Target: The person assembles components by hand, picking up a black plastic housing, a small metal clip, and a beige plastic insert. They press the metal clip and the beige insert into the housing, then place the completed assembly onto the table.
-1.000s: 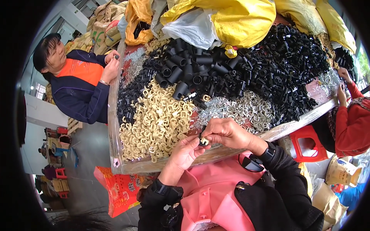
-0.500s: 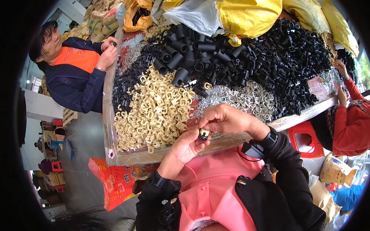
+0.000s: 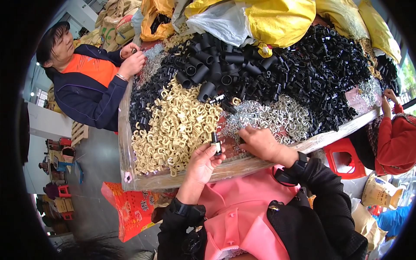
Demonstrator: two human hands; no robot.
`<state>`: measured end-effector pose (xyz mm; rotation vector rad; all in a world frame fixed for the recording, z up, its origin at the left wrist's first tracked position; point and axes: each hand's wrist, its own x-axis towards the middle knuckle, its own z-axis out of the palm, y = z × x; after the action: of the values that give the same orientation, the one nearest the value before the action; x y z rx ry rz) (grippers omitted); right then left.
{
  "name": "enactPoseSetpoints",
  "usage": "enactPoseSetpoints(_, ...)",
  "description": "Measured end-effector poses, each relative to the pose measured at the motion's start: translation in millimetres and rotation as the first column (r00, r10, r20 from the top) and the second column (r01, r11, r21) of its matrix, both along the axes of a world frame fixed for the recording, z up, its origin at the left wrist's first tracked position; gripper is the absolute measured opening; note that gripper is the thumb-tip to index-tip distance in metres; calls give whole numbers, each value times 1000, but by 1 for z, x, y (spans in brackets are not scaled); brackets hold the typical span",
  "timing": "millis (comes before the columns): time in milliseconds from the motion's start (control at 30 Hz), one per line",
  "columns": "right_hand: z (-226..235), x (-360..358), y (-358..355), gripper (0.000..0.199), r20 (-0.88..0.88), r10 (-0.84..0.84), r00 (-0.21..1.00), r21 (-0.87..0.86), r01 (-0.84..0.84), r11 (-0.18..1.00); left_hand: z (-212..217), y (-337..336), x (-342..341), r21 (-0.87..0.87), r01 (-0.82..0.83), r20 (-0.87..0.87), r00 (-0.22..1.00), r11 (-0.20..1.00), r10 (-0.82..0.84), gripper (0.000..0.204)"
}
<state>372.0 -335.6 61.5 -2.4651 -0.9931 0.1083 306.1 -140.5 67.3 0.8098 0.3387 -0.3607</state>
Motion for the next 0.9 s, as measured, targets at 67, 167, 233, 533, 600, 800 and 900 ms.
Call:
enactPoseSetpoints(67,-7,-1,4,17,98,21,995,-111,-10,994,-4,1,-2,-10,-10,-1,1000,1000,10,19)
enactPoseSetpoints(167,-13,3,1,14,156,74,985,-154,-50,987,-7,0,-3,-31,-32,-11,999,999,32,18)
enactPoseSetpoints(233,-15,7,-1,13,132,47,990,-2,-47,999,-6,0,-3,-29,-38,-42,998,999,37,17)
enactPoseSetpoints(533,26,-16,15,13,-761,232,605,593,505,627,9,-16,0,5,-33,-2,999,999,33,18)
enactPoseSetpoints(600,27,-21,17,14,-729,288,621,648,488,585,13,-20,1,-5,-35,33,999,999,35,19)
enactPoseSetpoints(800,29,-29,17,14,-757,294,584,634,546,548,12,-24,1,-10,-63,66,996,998,64,19)
enactPoseSetpoints(900,27,-31,18,14,-769,296,567,629,591,504,10,-24,2,-12,-53,95,994,999,54,19)
